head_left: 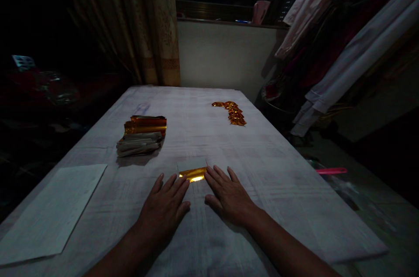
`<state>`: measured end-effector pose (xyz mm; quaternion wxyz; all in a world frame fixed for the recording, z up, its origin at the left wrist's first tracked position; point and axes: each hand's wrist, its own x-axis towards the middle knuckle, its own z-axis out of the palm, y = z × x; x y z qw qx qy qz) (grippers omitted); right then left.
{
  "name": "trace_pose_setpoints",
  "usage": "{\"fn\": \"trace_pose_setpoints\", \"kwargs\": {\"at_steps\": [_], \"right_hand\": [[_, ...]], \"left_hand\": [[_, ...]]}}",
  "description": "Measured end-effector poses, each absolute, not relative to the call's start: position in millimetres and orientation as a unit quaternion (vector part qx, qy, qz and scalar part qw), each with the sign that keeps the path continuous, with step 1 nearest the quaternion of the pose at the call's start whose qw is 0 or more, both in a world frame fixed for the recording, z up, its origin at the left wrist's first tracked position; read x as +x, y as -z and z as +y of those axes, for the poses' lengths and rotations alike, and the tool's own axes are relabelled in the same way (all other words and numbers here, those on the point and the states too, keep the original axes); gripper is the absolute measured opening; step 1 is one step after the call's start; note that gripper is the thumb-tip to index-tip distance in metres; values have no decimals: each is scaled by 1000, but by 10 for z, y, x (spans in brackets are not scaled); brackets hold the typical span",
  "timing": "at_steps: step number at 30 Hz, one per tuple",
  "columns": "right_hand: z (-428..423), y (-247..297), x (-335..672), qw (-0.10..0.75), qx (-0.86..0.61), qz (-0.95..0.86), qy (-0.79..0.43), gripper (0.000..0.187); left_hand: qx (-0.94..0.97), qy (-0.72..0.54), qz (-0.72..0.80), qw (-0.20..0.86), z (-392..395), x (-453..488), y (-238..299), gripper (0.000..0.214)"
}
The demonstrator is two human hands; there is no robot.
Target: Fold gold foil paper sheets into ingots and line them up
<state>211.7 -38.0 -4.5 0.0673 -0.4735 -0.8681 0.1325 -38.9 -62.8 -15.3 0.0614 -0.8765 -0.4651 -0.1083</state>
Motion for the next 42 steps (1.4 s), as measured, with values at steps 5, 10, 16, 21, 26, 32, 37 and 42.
{"fn": "trace_pose_setpoints", "kwargs": {"at_steps": [5, 10, 16, 21, 26, 32, 37, 42], "right_hand": [[-389, 34, 2112, 75, -478, -865, -128, 60], [-399, 26, 2087, 84, -479, -866, -116, 59], [-353, 61, 1794, 97, -433, -890, -101, 62], [-297, 64, 1782, 66, -416, -896, -139, 65], [-261, 56, 2015, 44, -473, -870, -134, 64], [-273, 48, 2021, 40, -485, -865, -123, 63], [-259, 83, 2148, 46, -505, -857, -92, 60], [-244, 94, 2269, 106, -525, -844, -25, 50]], "left_hand": [[-874, 108, -471, 42, -644, -502, 138, 47], [-880, 86, -467, -14, -542, -543, 69, 43], [-879, 89, -468, -7, -539, -534, 139, 48], [-878, 97, -469, 8, -587, -541, 195, 50], [-881, 89, -465, 14, -578, -555, 180, 49], [-881, 92, -464, -5, -574, -586, 154, 50], [-883, 66, -461, -58, -500, -426, 55, 51], [-892, 77, -440, -73, -392, -180, -9, 49]]}}
